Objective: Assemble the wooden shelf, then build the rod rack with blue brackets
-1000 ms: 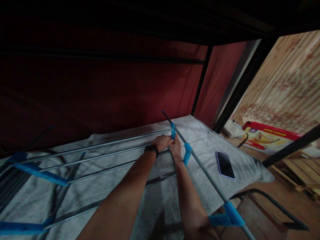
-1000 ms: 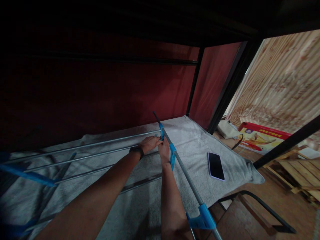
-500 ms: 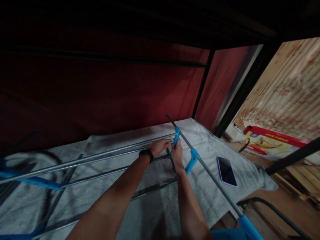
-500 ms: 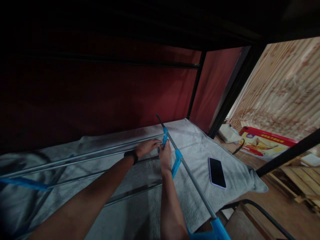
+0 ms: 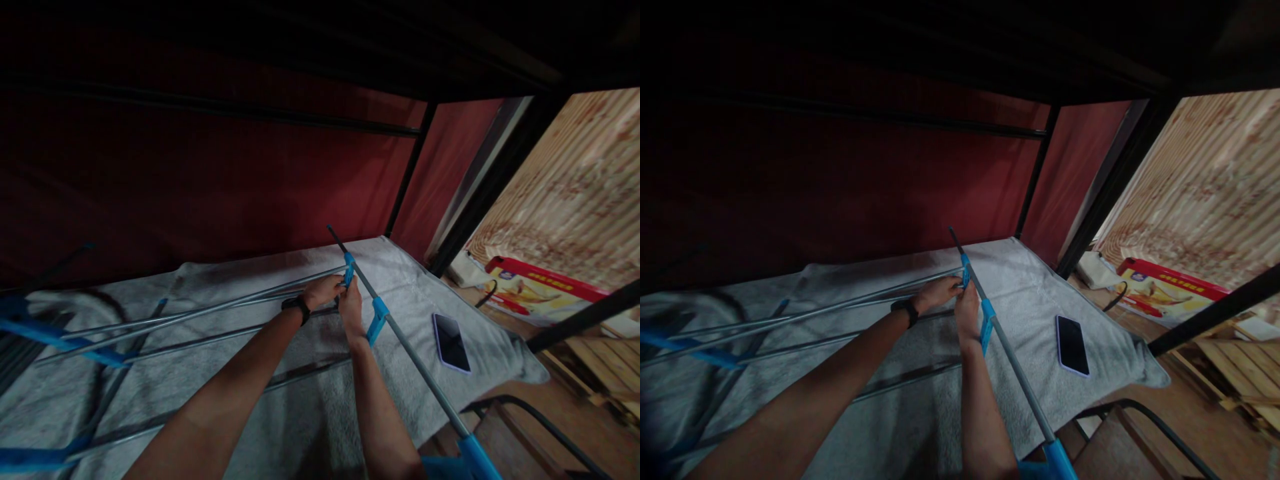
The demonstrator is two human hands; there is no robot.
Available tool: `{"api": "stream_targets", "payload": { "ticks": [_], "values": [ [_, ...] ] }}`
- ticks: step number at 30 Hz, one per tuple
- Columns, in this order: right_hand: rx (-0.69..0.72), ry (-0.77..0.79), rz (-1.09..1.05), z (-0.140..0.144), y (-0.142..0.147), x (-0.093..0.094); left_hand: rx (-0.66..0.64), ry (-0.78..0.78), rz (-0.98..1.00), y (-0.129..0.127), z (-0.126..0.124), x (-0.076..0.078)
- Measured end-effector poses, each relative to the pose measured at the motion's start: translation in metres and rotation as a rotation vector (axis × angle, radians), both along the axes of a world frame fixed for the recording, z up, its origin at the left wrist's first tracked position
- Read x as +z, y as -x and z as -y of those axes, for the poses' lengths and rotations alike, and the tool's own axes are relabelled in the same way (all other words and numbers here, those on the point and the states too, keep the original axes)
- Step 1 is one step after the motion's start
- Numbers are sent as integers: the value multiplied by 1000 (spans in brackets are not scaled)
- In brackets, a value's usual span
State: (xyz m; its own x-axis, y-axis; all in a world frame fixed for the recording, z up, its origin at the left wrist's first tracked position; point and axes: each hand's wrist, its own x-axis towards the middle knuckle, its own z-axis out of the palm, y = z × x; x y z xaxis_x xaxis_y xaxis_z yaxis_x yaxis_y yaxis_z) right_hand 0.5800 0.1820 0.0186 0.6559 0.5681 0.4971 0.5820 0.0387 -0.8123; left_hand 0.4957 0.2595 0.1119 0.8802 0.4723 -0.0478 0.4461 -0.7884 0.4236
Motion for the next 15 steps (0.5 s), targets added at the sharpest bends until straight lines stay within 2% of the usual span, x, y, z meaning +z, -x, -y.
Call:
{"api": "stream_targets", "payload": {
  "ticks": [15],
  "values": [
    [36,26,-2,8,6,13,-100,98,89,-5,-8,-9]
  ]
}}
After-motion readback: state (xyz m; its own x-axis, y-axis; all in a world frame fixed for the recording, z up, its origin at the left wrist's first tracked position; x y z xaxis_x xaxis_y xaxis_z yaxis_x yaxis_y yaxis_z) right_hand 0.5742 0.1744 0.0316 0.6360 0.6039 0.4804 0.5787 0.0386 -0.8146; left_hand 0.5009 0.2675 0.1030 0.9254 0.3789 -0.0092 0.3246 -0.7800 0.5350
